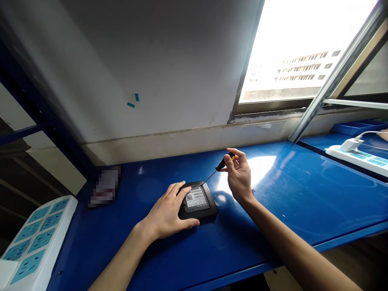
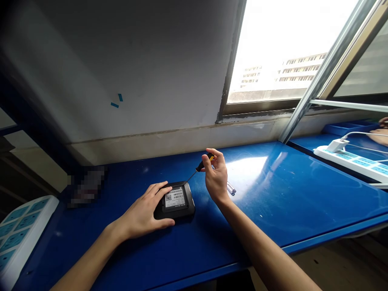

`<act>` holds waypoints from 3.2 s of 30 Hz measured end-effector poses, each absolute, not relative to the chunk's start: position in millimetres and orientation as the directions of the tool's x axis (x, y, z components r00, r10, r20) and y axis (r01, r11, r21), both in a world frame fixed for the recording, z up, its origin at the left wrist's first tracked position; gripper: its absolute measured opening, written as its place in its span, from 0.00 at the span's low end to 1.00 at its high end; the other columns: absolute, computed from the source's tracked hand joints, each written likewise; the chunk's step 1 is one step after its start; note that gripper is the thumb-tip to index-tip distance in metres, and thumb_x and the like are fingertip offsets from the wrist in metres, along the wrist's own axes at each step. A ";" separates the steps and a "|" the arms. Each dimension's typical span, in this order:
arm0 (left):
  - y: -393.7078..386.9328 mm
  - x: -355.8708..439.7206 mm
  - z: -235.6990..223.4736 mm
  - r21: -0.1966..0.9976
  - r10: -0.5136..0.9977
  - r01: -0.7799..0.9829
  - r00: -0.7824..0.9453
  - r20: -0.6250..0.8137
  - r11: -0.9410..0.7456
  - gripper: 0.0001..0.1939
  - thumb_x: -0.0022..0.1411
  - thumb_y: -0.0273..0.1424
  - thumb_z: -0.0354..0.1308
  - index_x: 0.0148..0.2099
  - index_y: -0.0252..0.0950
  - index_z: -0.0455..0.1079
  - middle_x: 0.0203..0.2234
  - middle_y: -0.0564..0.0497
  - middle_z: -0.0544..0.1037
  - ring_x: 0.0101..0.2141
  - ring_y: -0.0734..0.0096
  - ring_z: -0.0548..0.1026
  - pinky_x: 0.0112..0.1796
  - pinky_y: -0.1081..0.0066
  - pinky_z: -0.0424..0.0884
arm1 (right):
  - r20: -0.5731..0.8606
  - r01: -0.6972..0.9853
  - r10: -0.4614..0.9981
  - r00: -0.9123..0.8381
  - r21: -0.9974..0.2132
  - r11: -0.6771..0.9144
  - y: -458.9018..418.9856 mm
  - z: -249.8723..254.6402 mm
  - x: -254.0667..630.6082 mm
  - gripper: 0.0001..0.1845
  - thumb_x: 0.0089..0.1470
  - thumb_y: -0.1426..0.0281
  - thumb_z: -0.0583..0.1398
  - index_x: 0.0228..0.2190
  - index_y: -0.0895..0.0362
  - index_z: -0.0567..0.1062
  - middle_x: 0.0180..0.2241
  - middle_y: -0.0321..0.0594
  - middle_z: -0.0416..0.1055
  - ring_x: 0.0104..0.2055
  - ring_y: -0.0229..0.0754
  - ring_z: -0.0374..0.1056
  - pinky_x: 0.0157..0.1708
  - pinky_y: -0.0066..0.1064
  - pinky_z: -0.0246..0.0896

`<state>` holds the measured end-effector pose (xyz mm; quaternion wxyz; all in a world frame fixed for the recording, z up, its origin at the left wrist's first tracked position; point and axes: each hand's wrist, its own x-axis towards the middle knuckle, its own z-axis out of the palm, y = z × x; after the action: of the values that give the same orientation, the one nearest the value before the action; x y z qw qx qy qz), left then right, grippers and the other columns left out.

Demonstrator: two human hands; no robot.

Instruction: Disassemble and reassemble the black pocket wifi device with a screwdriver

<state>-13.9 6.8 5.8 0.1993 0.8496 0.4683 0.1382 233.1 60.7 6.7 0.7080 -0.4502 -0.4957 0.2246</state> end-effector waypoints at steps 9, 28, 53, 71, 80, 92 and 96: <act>6.6 -14.7 5.2 0.471 0.849 0.738 0.527 0.045 -0.483 0.47 0.55 0.52 0.70 0.70 0.41 0.60 0.71 0.41 0.58 0.70 0.45 0.56 0.65 0.47 0.62 | 0.447 0.034 0.820 0.357 -0.883 0.467 60.6 8.0 230.3 0.24 0.62 0.54 0.60 0.56 0.49 0.69 0.50 0.43 0.75 0.42 0.44 0.79 0.42 0.43 0.80; 11.4 -16.7 1.2 0.507 0.856 0.712 0.505 0.112 -0.486 0.45 0.50 0.50 0.74 0.66 0.43 0.65 0.69 0.42 0.62 0.68 0.43 0.60 0.66 0.45 0.60 | 0.463 0.064 0.853 0.243 -0.885 0.462 47.8 17.7 223.7 0.25 0.55 0.51 0.67 0.49 0.52 0.75 0.34 0.35 0.74 0.27 0.39 0.75 0.26 0.35 0.78; 11.5 -16.9 0.8 0.502 0.855 0.716 0.510 0.097 -0.485 0.45 0.51 0.51 0.73 0.67 0.43 0.64 0.69 0.43 0.62 0.67 0.43 0.60 0.65 0.45 0.62 | 0.467 0.044 0.849 0.247 -0.881 0.471 46.1 17.7 226.5 0.19 0.62 0.51 0.60 0.44 0.52 0.75 0.39 0.39 0.78 0.32 0.42 0.77 0.28 0.35 0.78; 11.9 -17.1 1.1 0.511 0.859 0.720 0.505 0.080 -0.470 0.46 0.51 0.52 0.73 0.67 0.44 0.63 0.69 0.43 0.61 0.68 0.42 0.59 0.64 0.43 0.62 | 0.428 0.044 0.864 0.264 -0.901 0.433 47.2 18.0 229.2 0.19 0.64 0.56 0.56 0.48 0.51 0.78 0.42 0.42 0.80 0.33 0.43 0.78 0.30 0.37 0.78; 11.5 -16.5 0.6 0.494 0.859 0.728 0.507 0.078 -0.475 0.46 0.51 0.51 0.73 0.67 0.43 0.63 0.69 0.42 0.61 0.68 0.43 0.59 0.65 0.45 0.61 | 0.448 0.103 0.847 0.287 -0.893 0.438 48.3 15.8 227.5 0.23 0.57 0.50 0.64 0.47 0.52 0.78 0.29 0.34 0.71 0.29 0.41 0.75 0.24 0.31 0.75; 11.8 -16.8 0.2 0.487 0.859 0.735 0.509 0.066 -0.473 0.47 0.51 0.52 0.73 0.68 0.42 0.63 0.70 0.43 0.61 0.68 0.45 0.59 0.65 0.46 0.61 | 0.428 0.039 0.863 0.268 -0.900 0.434 47.0 19.1 227.4 0.20 0.63 0.52 0.57 0.45 0.53 0.77 0.44 0.42 0.79 0.33 0.42 0.78 0.29 0.35 0.78; 12.5 -16.8 -0.3 0.489 0.860 0.734 0.505 0.070 -0.471 0.46 0.51 0.52 0.72 0.68 0.43 0.63 0.70 0.43 0.61 0.68 0.44 0.58 0.65 0.46 0.61 | 0.451 0.072 0.848 0.278 -0.890 0.450 46.9 17.6 227.1 0.22 0.59 0.49 0.62 0.45 0.52 0.77 0.34 0.36 0.74 0.31 0.41 0.76 0.24 0.31 0.75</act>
<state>-16.8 12.5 -0.3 0.2028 0.8435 0.4725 0.1551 227.1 46.9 17.6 0.6695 -0.4369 -0.5261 0.2899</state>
